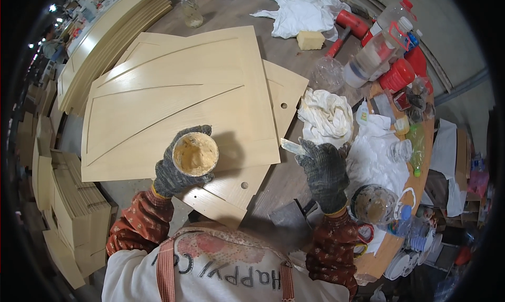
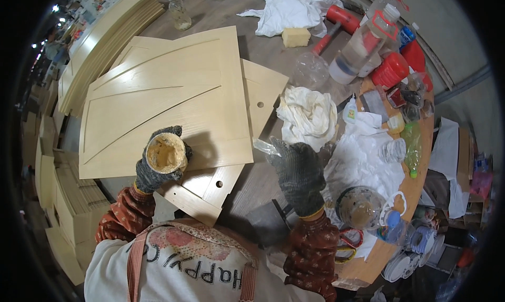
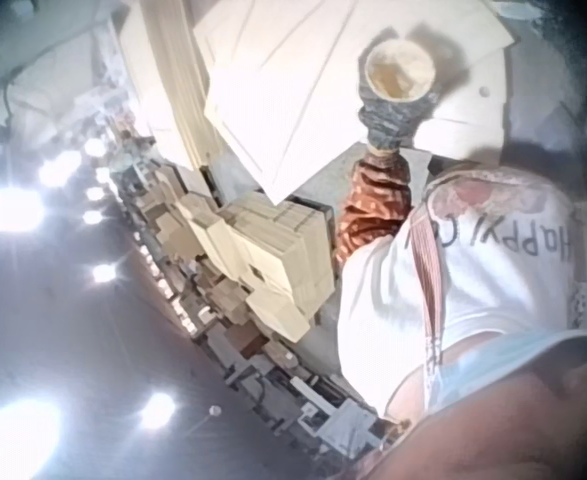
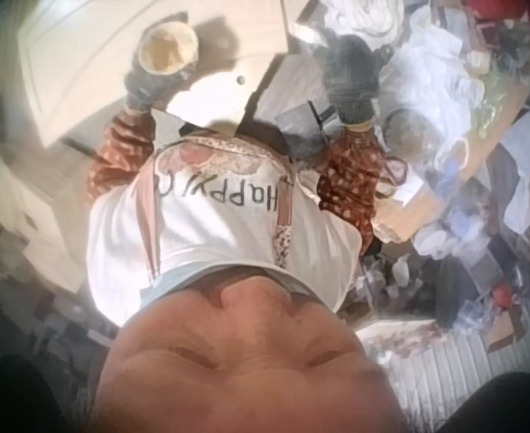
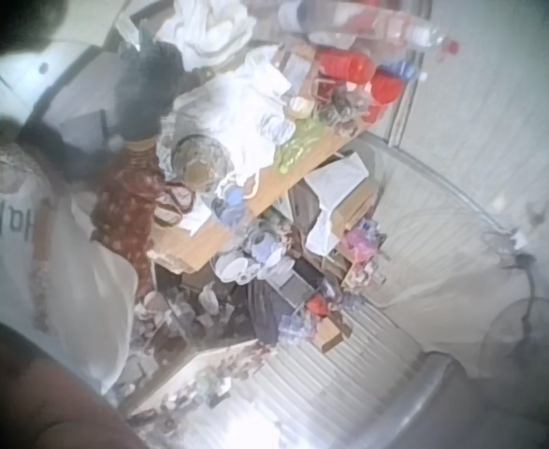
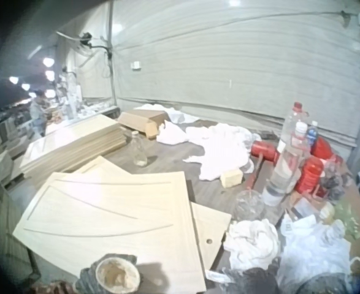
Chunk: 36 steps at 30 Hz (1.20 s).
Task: The person scrapes the seams of wooden panels with a blade, wipes them with a cloth, and applies wood filler to the joints using a small spatula.
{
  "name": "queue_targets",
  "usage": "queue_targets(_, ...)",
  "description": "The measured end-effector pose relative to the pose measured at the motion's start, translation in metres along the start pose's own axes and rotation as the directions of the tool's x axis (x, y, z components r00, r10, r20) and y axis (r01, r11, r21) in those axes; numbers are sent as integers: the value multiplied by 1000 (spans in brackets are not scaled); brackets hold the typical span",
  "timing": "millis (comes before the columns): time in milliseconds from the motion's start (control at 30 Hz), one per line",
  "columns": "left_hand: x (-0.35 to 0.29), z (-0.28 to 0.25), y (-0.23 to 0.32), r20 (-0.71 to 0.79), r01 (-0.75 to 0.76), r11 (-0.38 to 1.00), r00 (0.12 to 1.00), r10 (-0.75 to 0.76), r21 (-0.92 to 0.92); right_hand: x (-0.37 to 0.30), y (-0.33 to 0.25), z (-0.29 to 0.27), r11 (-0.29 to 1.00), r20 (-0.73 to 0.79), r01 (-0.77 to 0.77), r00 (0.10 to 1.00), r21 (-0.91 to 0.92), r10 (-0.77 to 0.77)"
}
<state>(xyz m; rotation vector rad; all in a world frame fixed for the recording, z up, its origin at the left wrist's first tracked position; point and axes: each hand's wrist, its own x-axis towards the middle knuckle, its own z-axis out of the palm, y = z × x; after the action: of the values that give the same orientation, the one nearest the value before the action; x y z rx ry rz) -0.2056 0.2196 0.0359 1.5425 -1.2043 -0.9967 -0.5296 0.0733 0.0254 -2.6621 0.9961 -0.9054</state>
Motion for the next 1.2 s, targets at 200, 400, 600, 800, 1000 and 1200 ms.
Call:
queue_targets(200, 0, -4, -4, 41, -99, 970, 995, 93, 220, 16, 19, 13, 997, 122, 73, 990, -15, -70)
queue_targets(400, -3, -9, -8, 106, -111, 942, 991, 81, 316, 22, 30, 9, 993, 211, 78, 973, 90, -95)
queue_targets(600, -3, -8, -9, 117, -179, 930, 982, 149, 320, 20, 29, 3, 998, 265, 18, 964, 53, -31)
queue_targets(800, -1, -2, 4, 82, -190, 939, 981, 173, 286, 20, 37, 5, 974, 116, 222, 970, -49, -215)
queue_targets(1000, -1, 4, 17, 29, -114, 990, 993, 112, 77, 18, 37, 9, 993, 140, 111, 985, -37, -105)
queue_targets(1200, 4, 3, 18, 48, -269, 943, 963, 264, 198, 30, 24, 2, 994, -110, 110, 988, 16, -108)
